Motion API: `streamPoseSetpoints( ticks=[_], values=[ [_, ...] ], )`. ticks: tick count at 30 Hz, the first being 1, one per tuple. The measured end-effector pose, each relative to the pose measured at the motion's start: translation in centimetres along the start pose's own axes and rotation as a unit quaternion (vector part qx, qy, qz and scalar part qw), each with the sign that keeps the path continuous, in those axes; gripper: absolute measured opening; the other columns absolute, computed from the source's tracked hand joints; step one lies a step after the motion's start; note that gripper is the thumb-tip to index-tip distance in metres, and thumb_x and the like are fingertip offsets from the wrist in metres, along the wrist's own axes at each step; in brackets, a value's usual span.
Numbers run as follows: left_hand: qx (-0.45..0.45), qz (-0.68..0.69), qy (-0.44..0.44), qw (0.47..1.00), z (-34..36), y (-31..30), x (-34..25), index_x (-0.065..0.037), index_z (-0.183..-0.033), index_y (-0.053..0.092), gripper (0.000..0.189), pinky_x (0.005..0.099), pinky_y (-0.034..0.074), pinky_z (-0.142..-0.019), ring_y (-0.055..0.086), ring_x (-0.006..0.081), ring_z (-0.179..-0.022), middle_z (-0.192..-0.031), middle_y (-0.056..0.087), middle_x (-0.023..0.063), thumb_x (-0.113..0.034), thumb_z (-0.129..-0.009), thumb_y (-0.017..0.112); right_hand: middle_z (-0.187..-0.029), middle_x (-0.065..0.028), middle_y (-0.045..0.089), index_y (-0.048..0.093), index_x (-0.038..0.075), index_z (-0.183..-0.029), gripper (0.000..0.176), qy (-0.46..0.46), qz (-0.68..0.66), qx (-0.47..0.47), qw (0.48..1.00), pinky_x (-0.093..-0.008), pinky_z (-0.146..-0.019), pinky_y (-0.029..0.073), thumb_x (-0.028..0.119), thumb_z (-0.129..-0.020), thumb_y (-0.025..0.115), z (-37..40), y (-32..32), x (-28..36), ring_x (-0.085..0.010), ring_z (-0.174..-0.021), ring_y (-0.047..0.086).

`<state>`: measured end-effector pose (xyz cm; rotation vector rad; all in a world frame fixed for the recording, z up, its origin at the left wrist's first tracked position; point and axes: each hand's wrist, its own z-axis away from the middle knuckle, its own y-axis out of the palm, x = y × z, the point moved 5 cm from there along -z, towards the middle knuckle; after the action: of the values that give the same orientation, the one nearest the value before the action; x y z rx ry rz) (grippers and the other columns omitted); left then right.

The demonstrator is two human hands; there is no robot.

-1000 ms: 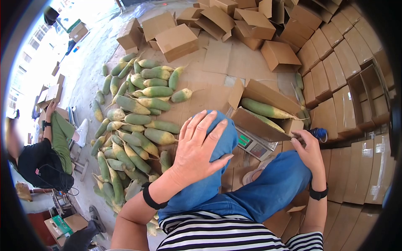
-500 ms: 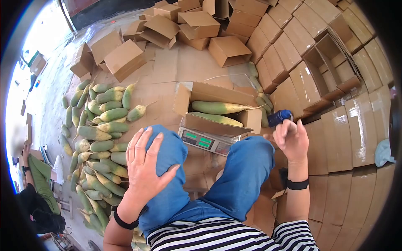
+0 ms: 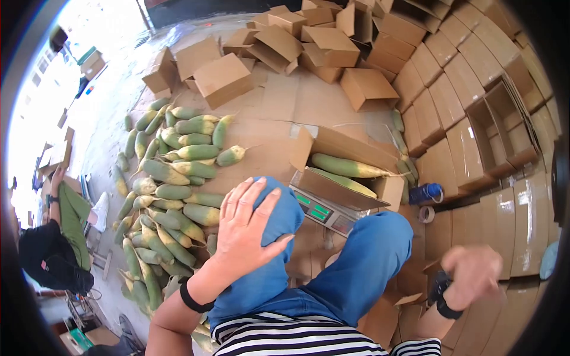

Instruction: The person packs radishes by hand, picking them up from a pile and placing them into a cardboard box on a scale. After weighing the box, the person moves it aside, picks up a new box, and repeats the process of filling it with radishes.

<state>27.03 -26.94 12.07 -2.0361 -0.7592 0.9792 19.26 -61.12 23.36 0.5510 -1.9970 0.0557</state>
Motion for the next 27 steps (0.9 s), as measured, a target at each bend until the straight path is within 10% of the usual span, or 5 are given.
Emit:
streamPoseSetpoints(
  ticks=[1, 3, 4, 22, 27],
  values=[
    [0.002, 0.002, -0.003, 1.000, 0.0, 0.0, 0.0, -0.009, -0.133, 0.051, 0.075, 0.0518, 0.030, -0.107, 0.040, 0.0369, -0.128, -0.138, 0.044, 0.0167, -0.033, -0.067, 0.079, -0.059, -0.0062, 0.059, 0.059, 0.007, -0.066, 0.027, -0.002, -0.005, 0.009, 1.000, -0.0426, -0.066, 0.051, 0.024, -0.087, 0.063, -1.8, 1.7, 2.2, -0.0181, -0.051, 0.057],
    [-0.002, 0.002, -0.005, 1.000, 0.0, 0.0, -0.2, -0.009, -0.133, 0.051, 0.075, 0.0517, 0.030, -0.107, 0.040, 0.0367, -0.129, -0.138, 0.043, 0.0165, -0.033, -0.067, 0.078, -0.114, -0.0175, 0.063, 0.064, -0.002, -0.100, 0.033, -0.108, 0.011, 0.353, 0.929, -0.0399, -0.091, 0.047, 0.029, -0.092, 0.055, -4.2, 7.2, 6.3, -0.0222, -0.102, 0.062],
    [0.000, 0.008, -0.003, 1.000, 0.0, 0.0, -0.2, -0.010, -0.133, 0.051, 0.075, 0.0515, 0.030, -0.107, 0.040, 0.0365, -0.129, -0.138, 0.043, 0.0163, -0.033, -0.067, 0.078, -0.118, -0.0180, 0.062, 0.062, 0.000, -0.112, 0.037, -0.209, -0.055, 0.470, 0.856, -0.0398, -0.088, 0.049, 0.029, -0.089, 0.062, -5.0, 8.2, 7.3, -0.0245, -0.102, 0.062],
    [-0.012, 0.115, -0.013, 0.993, -1.4, -2.0, 0.2, -0.004, -0.141, 0.037, 0.081, 0.0492, 0.028, -0.110, 0.035, 0.0374, -0.133, -0.142, 0.039, 0.0180, -0.040, -0.078, 0.073, -0.090, -0.0091, 0.066, 0.064, 0.002, -0.095, 0.027, -0.181, -0.106, 0.384, 0.899, -0.0452, -0.091, 0.046, 0.027, -0.085, 0.065, -1.7, 7.8, 9.1, -0.0216, -0.085, 0.063],
    [-0.044, 0.731, -0.151, 0.664, -2.6, -2.9, 0.9, -0.001, -0.147, 0.026, 0.082, 0.0497, 0.027, -0.111, 0.033, 0.0336, -0.137, -0.149, 0.033, 0.0196, -0.062, -0.093, 0.037, -0.086, -0.0075, 0.065, 0.064, 0.003, -0.091, 0.025, -0.183, -0.089, 0.353, 0.913, -0.0445, -0.090, 0.045, 0.028, -0.085, 0.065, -1.4, 6.7, 8.8, -0.0202, -0.082, 0.063]
  ],
)
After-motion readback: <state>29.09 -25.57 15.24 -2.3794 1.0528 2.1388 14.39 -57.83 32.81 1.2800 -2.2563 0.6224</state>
